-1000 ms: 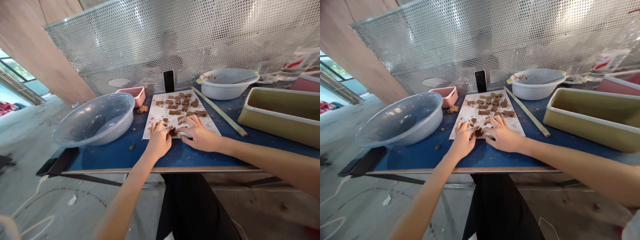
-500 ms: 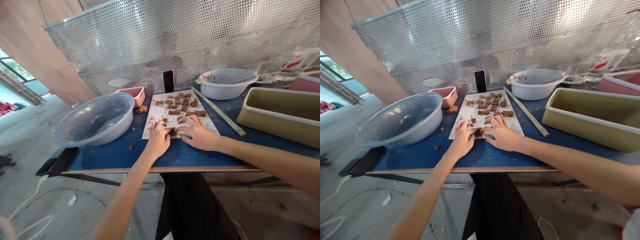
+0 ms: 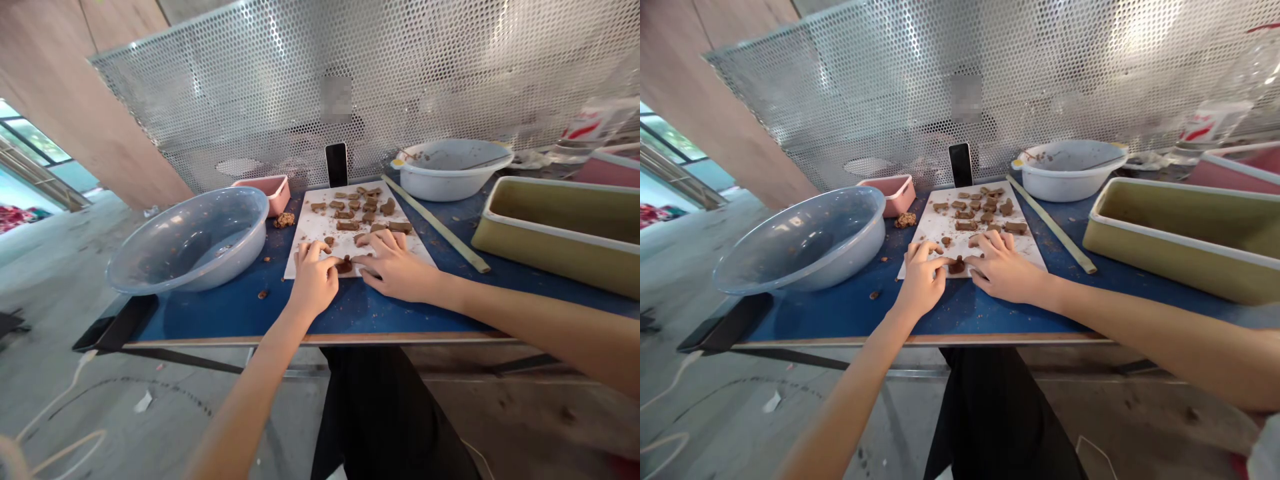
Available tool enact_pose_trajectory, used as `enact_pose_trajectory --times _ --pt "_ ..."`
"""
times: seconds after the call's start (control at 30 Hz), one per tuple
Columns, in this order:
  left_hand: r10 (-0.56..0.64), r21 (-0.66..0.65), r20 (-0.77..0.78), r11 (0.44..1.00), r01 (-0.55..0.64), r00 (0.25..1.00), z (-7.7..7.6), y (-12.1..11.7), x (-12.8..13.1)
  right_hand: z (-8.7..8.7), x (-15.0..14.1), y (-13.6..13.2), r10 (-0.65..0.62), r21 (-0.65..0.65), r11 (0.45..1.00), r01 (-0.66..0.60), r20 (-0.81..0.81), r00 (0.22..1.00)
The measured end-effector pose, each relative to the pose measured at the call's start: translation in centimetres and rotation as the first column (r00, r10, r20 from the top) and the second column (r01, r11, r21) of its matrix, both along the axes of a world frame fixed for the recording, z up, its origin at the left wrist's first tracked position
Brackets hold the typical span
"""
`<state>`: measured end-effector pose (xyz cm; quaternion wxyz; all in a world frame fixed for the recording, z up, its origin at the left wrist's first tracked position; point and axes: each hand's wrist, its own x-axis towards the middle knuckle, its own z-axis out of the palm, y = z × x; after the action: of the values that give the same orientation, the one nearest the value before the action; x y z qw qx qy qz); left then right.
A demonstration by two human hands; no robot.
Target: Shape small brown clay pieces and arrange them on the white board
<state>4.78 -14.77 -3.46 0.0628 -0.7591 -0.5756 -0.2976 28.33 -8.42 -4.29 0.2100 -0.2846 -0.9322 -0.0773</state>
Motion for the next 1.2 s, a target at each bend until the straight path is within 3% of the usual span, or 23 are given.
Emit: enact_pose_trajectory --times 0.57,0.83,1.2 --pt "-0.021 -0.037 -0.037 0.999 0.020 0.999 -0.1 0.1 0.0 -0.1 0.0 -0.2 0.016 0.158 0.987 -0.030 0.092 0.996" --pt "0.059 0.044 0.042 0.997 -0.061 0.997 0.0 0.1 -0.2 -0.1 -0.1 0.0 -0.039 0.064 0.997 0.044 -0.084 0.996" --pt "0.100 0.067 0.090 0.992 -0.106 0.991 -0.3 0.3 -0.2 0.0 -0.1 1.4 -0.016 -0.053 0.999 0.010 -0.121 0.993"
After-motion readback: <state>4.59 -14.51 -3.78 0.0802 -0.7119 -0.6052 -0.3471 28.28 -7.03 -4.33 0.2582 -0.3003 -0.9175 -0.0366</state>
